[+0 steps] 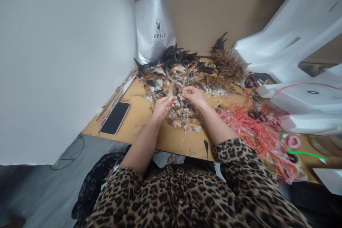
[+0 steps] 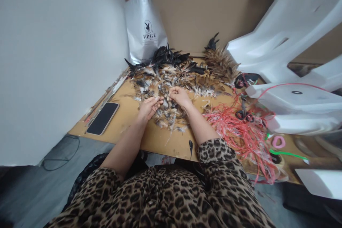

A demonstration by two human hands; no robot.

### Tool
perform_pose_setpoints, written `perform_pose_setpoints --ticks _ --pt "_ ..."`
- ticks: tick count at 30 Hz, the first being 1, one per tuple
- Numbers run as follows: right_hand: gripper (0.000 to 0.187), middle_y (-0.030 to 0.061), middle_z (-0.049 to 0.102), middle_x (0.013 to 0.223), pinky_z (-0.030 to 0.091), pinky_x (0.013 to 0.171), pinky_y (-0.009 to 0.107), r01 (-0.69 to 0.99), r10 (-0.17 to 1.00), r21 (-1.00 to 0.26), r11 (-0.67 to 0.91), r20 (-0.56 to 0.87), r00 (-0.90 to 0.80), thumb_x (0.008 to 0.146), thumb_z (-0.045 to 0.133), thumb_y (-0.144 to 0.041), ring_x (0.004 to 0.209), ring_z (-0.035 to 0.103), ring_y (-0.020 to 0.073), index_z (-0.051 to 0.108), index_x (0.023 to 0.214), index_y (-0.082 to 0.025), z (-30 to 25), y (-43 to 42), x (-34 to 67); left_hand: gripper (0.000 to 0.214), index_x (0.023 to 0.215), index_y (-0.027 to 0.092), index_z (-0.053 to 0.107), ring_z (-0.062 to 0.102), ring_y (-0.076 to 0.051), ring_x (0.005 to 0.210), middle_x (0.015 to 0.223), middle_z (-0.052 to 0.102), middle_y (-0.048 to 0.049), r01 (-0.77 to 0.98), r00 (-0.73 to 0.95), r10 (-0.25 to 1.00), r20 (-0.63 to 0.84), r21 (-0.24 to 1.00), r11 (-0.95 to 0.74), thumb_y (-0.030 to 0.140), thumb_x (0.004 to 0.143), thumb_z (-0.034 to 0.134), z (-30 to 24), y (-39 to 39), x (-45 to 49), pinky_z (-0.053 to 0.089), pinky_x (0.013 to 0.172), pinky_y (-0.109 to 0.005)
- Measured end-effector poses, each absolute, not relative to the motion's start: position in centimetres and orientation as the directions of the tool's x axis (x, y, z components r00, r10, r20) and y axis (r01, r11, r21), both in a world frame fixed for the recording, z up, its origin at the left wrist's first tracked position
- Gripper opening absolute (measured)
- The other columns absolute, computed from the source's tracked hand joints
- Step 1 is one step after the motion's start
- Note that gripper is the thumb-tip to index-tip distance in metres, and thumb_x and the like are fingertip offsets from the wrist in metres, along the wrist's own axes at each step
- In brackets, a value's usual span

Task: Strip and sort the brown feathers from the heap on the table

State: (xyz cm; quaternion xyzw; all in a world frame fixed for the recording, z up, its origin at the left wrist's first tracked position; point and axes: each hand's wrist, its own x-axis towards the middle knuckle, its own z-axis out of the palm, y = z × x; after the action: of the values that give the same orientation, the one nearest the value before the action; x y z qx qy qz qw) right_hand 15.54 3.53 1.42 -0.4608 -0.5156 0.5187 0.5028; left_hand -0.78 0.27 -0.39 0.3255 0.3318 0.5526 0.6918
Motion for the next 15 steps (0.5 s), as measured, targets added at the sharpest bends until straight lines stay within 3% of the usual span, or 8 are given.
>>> perform_pose_setpoints --ticks 9,15 --pt "0.028 -0.0031 0.057 0.051 0.037 0.047 0.022 -0.049 1.000 -0.999 0.005 0.004 0.027 0.052 0.072 -0.031 0.045 0.046 0.0080 0.063 0.072 -0.015 1.54 3.68 16.11 0.015 0.078 0.011 0.064 0.061 -0.007 0.068 0.090 0.068 -0.0084 -0.606 0.065 0.996 -0.056 0.791 0.084 0.020 0.067 0.067 -0.58 0.71 -1.11 0.042 0.055 -0.015" --pt "0.031 -0.0015 0.058 0.050 0.036 0.045 0.021 -0.017 1.000 -1.000 0.015 0.015 0.025 0.057 0.070 -0.038 0.042 0.045 0.0075 0.067 0.077 -0.014 2.06 3.43 16.06 0.018 0.077 0.010 0.064 0.062 -0.009 0.068 0.090 0.068 -0.0091 -0.572 0.120 0.992 -0.028 0.815 0.092 0.022 0.065 0.069 -0.40 0.31 -0.81 0.043 0.056 -0.016"
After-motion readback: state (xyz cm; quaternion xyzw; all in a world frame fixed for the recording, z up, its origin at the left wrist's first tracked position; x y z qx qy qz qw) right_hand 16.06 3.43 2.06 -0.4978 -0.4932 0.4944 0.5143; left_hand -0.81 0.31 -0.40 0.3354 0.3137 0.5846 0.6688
